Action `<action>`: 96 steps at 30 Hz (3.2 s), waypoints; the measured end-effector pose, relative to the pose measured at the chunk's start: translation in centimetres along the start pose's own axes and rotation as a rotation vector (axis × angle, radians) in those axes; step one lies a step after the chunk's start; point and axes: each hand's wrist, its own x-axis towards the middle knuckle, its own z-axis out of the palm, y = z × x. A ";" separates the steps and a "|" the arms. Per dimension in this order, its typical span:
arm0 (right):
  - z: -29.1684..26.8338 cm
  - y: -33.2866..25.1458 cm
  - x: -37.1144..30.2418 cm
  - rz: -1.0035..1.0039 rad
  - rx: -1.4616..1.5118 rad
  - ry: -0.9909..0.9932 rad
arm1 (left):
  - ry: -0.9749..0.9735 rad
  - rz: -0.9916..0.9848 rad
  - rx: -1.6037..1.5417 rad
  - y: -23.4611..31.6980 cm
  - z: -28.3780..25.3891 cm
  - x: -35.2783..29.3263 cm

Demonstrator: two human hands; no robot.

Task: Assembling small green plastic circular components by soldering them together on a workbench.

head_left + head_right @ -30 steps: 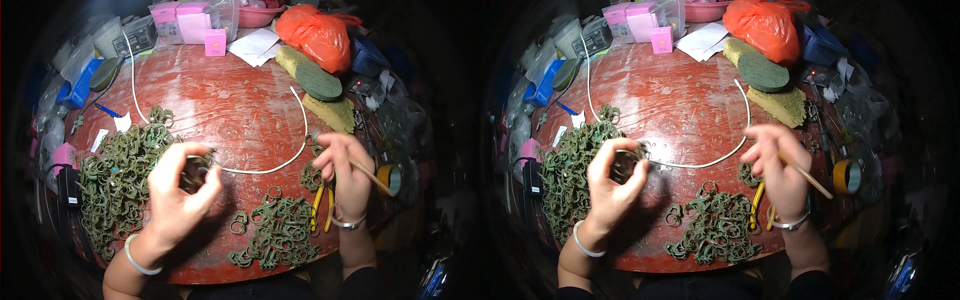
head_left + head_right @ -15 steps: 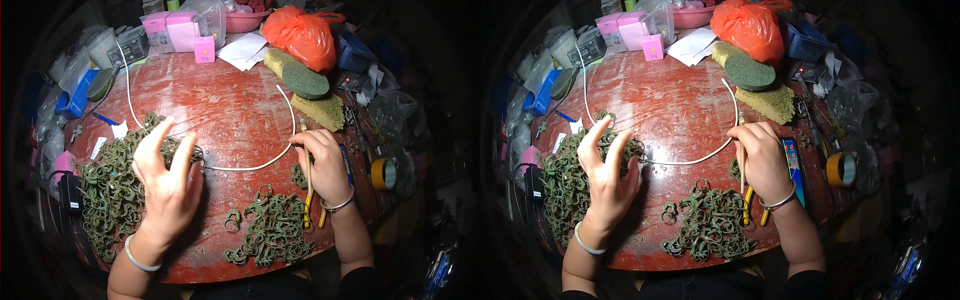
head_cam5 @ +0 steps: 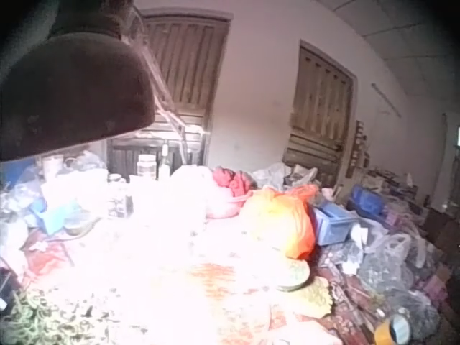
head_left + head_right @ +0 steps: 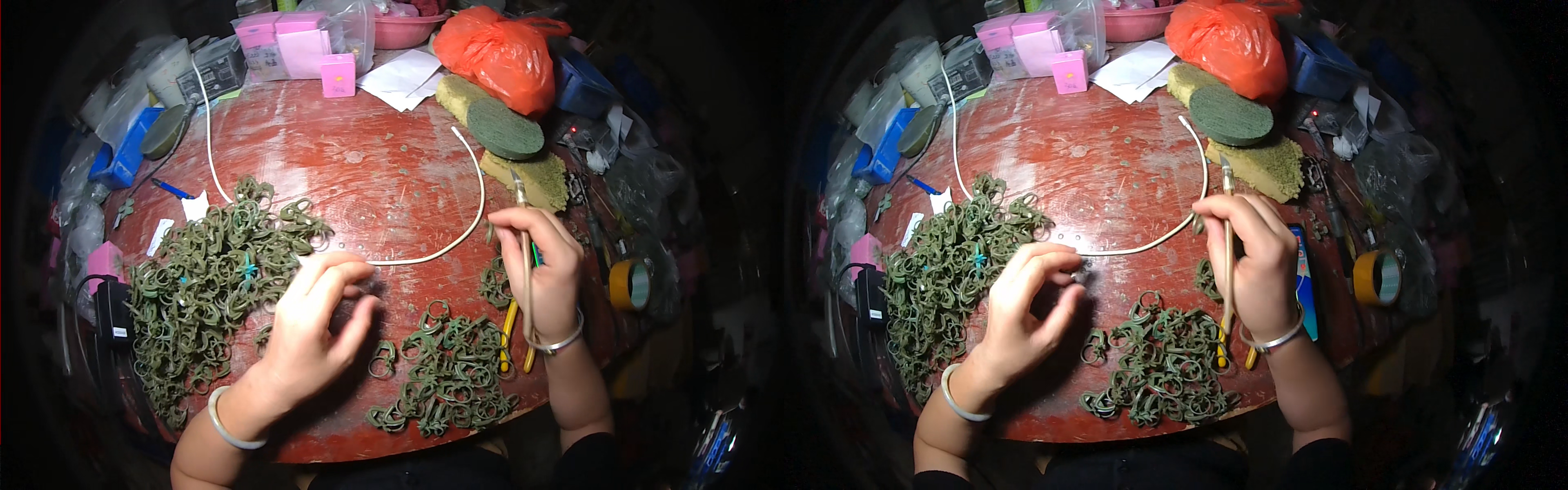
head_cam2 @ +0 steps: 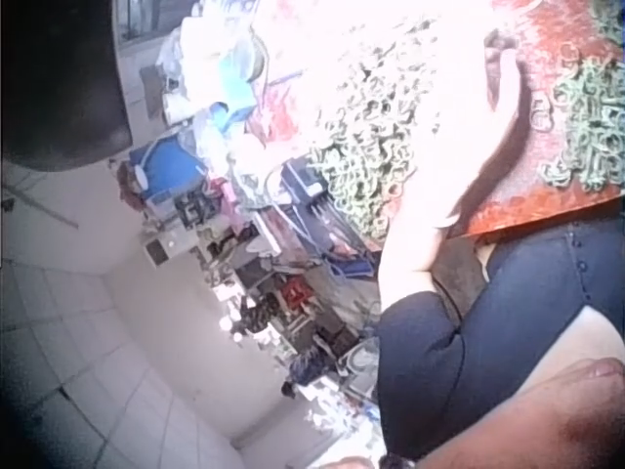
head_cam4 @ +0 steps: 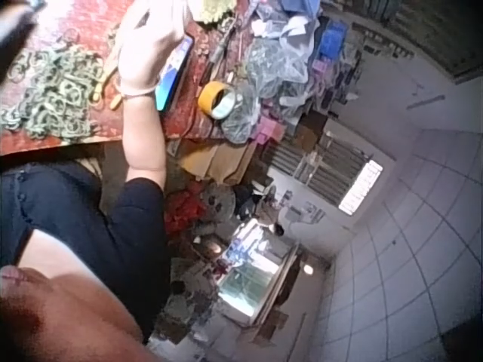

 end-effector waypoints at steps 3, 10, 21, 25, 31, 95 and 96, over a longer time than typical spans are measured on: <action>0.1 -3.1 -1.3 0.320 0.502 -0.154 | -0.065 -0.208 -0.534 0.9 1.1 -0.6; 1.1 -5.3 -2.1 -0.073 0.408 -0.290 | -0.215 -0.262 -0.621 2.1 0.6 -1.0; 0.1 -3.4 -2.0 0.059 0.497 -0.295 | -0.146 -0.660 -1.153 0.4 0.9 -1.2; -0.4 -4.4 -1.6 -0.123 0.393 -0.301 | -0.138 -0.607 -1.089 0.7 0.7 -0.9; -0.7 -4.6 -2.0 -0.215 0.299 -0.231 | -0.116 -0.622 -1.082 1.0 0.7 -0.8; -0.1 -4.7 -2.1 -0.175 0.317 -0.294 | -0.114 -0.636 -1.019 1.8 1.1 -1.0; -0.1 -4.7 -2.1 -0.164 0.326 -0.274 | -0.114 -0.636 -1.018 1.7 1.1 -1.0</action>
